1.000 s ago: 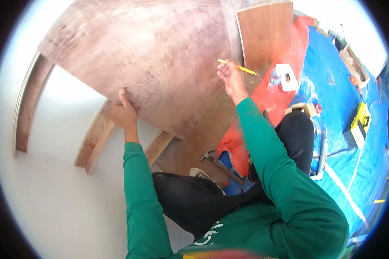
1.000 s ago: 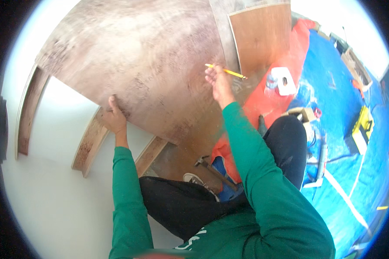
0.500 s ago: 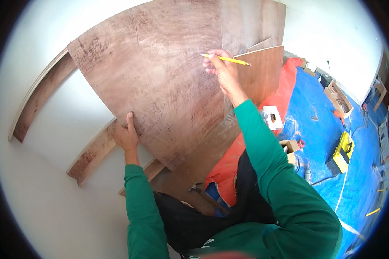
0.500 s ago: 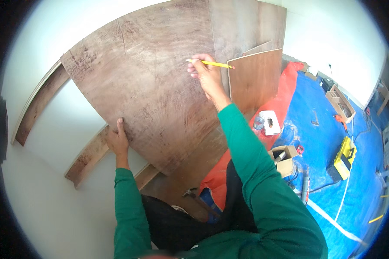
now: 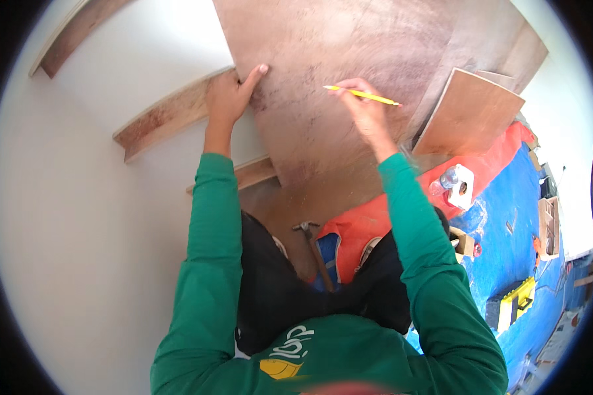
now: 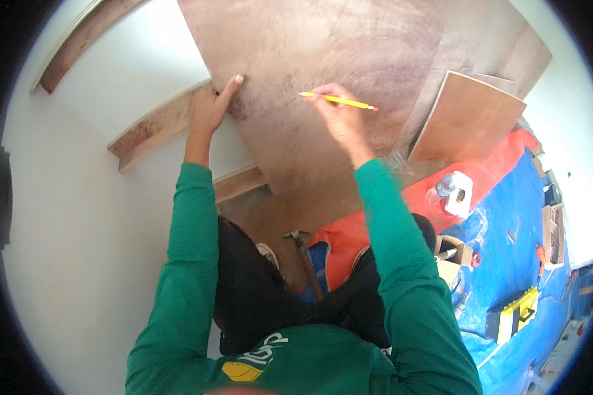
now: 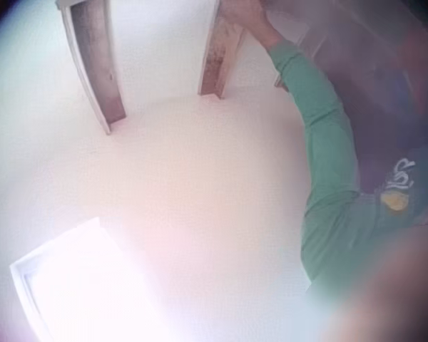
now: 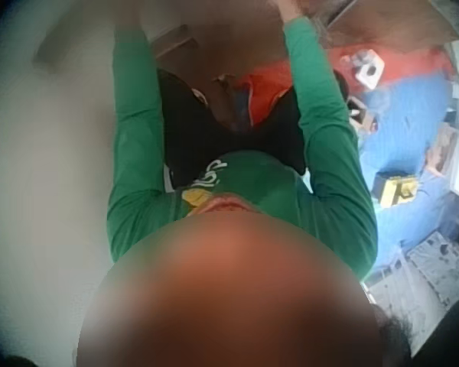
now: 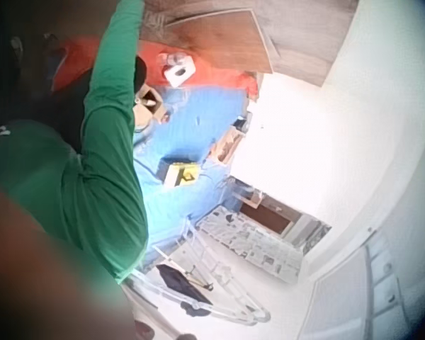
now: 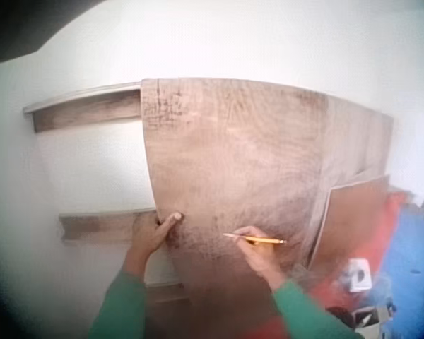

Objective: The person kneels on the floor and marks a wooden panel with a pencil, then uses a drill to fasten screws into the panel. They later pick up a wooden plank and sand the edges of a separate wooden piece.

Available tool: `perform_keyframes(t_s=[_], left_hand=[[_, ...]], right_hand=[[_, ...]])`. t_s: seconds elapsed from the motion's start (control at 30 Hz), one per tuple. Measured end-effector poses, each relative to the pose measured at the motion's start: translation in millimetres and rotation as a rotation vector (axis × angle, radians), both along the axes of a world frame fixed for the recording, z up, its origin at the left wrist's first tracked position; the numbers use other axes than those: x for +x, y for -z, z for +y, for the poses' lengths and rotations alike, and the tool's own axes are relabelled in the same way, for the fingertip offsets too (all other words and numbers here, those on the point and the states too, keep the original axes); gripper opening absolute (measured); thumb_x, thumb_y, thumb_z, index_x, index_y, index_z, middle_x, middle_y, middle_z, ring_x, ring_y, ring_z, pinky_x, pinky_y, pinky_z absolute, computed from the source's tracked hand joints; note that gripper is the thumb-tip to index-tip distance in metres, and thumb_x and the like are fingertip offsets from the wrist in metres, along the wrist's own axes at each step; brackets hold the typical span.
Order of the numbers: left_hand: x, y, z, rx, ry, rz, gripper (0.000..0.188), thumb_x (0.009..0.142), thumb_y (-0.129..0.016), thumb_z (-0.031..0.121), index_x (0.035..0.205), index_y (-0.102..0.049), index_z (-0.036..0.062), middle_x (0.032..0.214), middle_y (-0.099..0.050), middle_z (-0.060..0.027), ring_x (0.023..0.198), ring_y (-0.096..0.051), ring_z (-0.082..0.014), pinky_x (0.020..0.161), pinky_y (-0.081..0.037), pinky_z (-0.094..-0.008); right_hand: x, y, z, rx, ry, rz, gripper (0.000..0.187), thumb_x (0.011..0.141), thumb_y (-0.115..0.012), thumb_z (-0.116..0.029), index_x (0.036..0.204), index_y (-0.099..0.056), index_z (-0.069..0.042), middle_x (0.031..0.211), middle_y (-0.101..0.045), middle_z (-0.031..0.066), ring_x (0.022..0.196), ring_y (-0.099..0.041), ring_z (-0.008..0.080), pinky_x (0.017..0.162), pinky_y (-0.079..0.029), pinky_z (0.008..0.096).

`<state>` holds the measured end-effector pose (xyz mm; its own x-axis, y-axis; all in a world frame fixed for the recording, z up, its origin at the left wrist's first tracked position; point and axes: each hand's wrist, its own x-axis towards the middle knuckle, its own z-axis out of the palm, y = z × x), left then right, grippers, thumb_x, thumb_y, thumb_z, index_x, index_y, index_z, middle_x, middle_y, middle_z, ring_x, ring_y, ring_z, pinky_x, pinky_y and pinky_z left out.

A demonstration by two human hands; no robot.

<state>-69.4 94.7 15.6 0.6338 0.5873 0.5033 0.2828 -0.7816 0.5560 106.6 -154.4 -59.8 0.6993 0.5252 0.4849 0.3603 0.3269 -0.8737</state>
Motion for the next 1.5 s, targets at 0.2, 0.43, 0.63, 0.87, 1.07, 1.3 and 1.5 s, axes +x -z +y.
perform_keyframes(t_s=[0.2,0.43,0.63,0.87,1.07,1.3,1.5], left_hand=[[5,-1,22,-0.008,0.051,-0.15,0.086,0.069,-0.082,0.085,0.07,-0.075,-0.0003,0.057,-0.064,-0.0117,0.055,-0.064,-0.0259,0.055,-0.05,-0.0413],[19,21,37,0.043,0.159,-0.337,0.066,0.082,-0.092,0.057,0.092,-0.08,-0.0071,0.076,-0.072,-0.0047,0.068,-0.064,-0.0136,0.061,-0.053,-0.0313],[38,37,27,-0.176,0.252,-0.488,0.041,0.094,-0.088,0.032,0.107,-0.077,-0.0048,0.093,-0.075,-0.008,0.077,-0.067,-0.0115,0.065,-0.053,-0.0285],[36,39,34,0.05,0.411,-0.505,0.062,0.09,-0.088,0.05,0.094,-0.069,-0.009,0.094,-0.072,-0.0141,0.082,-0.07,-0.0217,0.069,-0.061,-0.0378],[37,33,46,0.121,0.347,-0.496,0.072,0.088,-0.087,0.056,0.091,-0.063,-0.0114,0.099,-0.07,-0.0197,0.085,-0.072,-0.0253,0.072,-0.064,-0.0401],[36,35,51,0.096,0.357,-0.494,0.07,0.09,-0.086,0.053,0.09,-0.058,-0.0116,0.1,-0.069,-0.022,0.083,-0.072,-0.027,0.07,-0.066,-0.0429],[36,32,51,0.068,0.377,-0.489,0.069,0.091,-0.086,0.05,0.091,-0.056,-0.0126,0.099,-0.068,-0.024,0.085,-0.073,-0.0298,0.07,-0.068,-0.0459]], right_hand=[[-97,41,92,0.161,0.007,0.078,0.012,0.097,-0.075,-0.009,0.105,-0.069,-0.002,0.099,-0.076,0.0042,0.095,-0.072,0.013,0.085,-0.058,0.0308],[-102,50,132,0.26,0.039,-0.162,0.015,0.095,-0.079,-0.015,0.1,-0.071,-0.003,0.093,-0.075,0.0076,0.086,-0.07,0.0142,0.076,-0.056,0.0314],[-96,80,142,0.45,0.174,-0.171,0.011,0.1,-0.074,-0.014,0.101,-0.067,-0.006,0.093,-0.071,0.0011,0.083,-0.067,0.0177,0.073,-0.053,0.0323],[-102,81,148,0.591,-0.028,0.105,0.014,0.099,-0.074,-0.012,0.095,-0.065,-0.002,0.089,-0.066,0.005,0.082,-0.057,0.0102,0.072,-0.049,0.0308],[-111,83,152,0.624,-0.004,0.11,0.014,0.098,-0.073,-0.012,0.098,-0.064,-0.001,0.091,-0.067,0.0089,0.084,-0.06,0.0163,0.074,-0.051,0.0334],[-113,87,163,0.628,0.065,0.05,0.016,0.097,-0.073,-0.014,0.1,-0.064,0.0,0.093,-0.067,0.0114,0.085,-0.062,0.0197,0.076,-0.052,0.0361],[-115,89,156,0.52,0.084,0.109,0.015,0.098,-0.074,-0.015,0.1,-0.066,-0.002,0.093,-0.068,0.011,0.085,-0.062,0.0189,0.075,-0.053,0.0368]])
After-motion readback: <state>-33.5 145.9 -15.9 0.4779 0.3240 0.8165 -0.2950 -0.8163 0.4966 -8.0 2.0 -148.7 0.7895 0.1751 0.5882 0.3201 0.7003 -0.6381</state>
